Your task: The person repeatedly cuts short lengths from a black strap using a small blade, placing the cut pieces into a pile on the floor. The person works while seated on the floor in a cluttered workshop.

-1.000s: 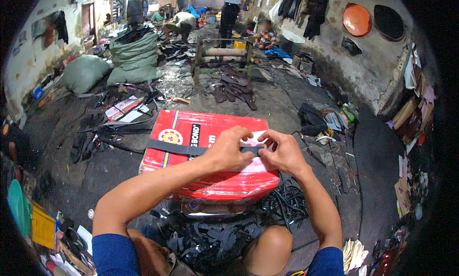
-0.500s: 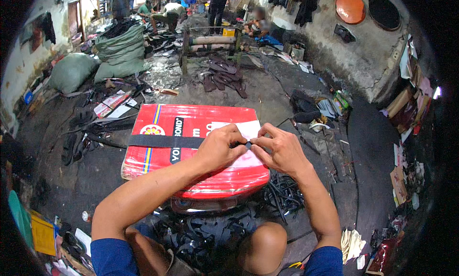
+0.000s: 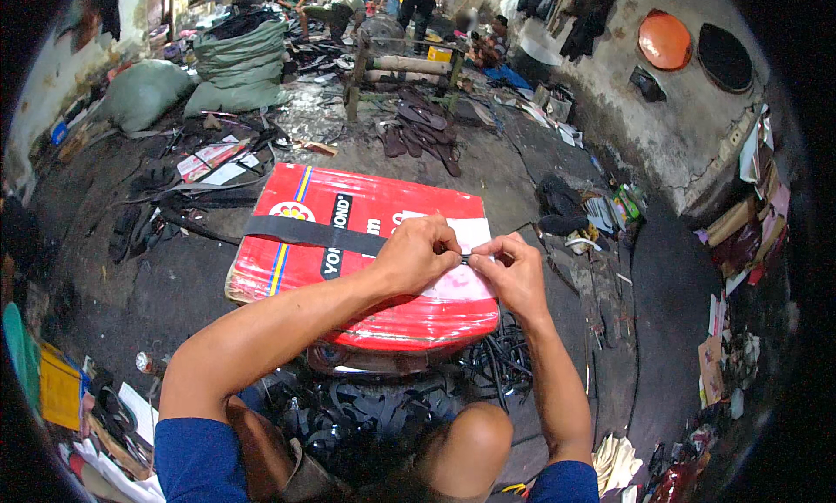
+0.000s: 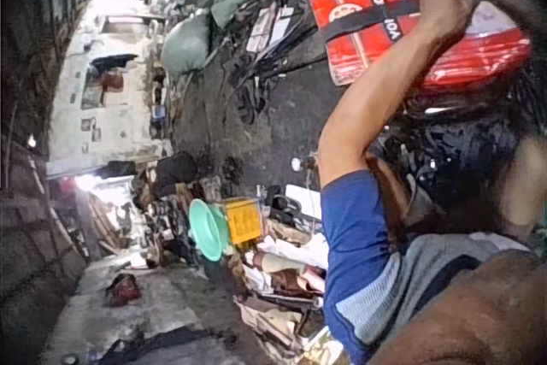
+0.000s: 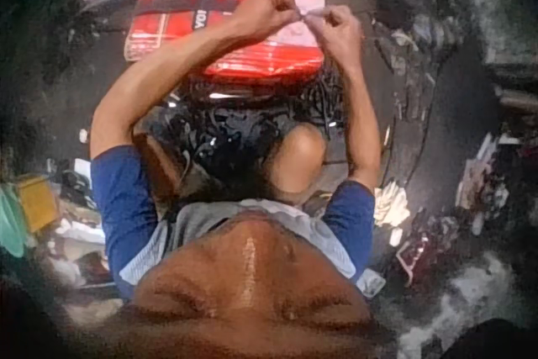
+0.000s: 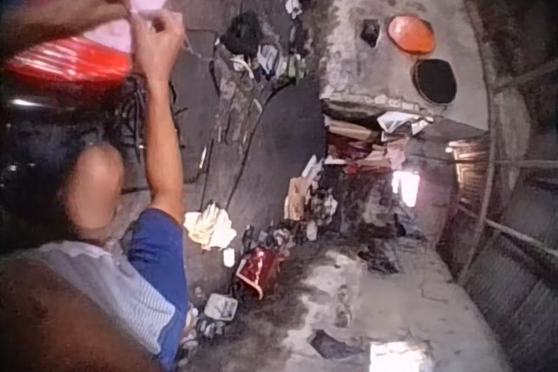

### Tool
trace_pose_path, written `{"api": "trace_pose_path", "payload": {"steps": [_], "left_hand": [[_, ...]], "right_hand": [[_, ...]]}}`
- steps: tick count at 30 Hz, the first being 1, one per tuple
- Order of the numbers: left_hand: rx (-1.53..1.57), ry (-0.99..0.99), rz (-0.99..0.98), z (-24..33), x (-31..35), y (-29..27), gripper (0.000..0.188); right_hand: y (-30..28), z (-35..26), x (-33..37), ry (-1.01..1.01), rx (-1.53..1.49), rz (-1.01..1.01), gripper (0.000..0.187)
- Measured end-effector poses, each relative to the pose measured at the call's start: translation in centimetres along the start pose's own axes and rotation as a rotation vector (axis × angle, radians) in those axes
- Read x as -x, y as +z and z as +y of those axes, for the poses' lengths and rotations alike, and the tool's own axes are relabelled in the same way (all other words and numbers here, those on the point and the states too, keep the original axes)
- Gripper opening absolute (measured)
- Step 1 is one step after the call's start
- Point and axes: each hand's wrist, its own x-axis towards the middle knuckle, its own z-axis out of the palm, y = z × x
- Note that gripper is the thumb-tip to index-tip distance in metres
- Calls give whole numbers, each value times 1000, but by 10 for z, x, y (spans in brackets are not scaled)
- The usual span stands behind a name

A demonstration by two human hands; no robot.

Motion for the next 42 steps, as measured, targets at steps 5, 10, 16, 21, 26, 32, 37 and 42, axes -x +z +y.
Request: {"api": "trace_pose_path", "payload": {"steps": [5,10,16,21,26,32,37,42], "left_hand": [[-102,-19,-67,6,-12,-3,12],[-113,-18,-132,15,-23,-3,12],[47,65,-38,16,-18,18,11],[98,121,-2,11,-20,25,10],[67,93,-43,13,-21,28,9],[96,91,-43,12,-23,28,8],[151,31,-88,13,-23,24,9],[114,32,-87,14,-24,26,10]], "right_hand": [[10,1,-9,328,-524,-40,24],[18,13,-1,277,-548,115,20],[19,35,11,148,-435,125,28],[12,23,15,572,-1104,-20,24],[2,33,12,677,-990,-62,39],[6,9,-44,47,386,166,43],[16,33,-36,171,142,173,30],[47,100,-10,247,-16,272,29]]}}
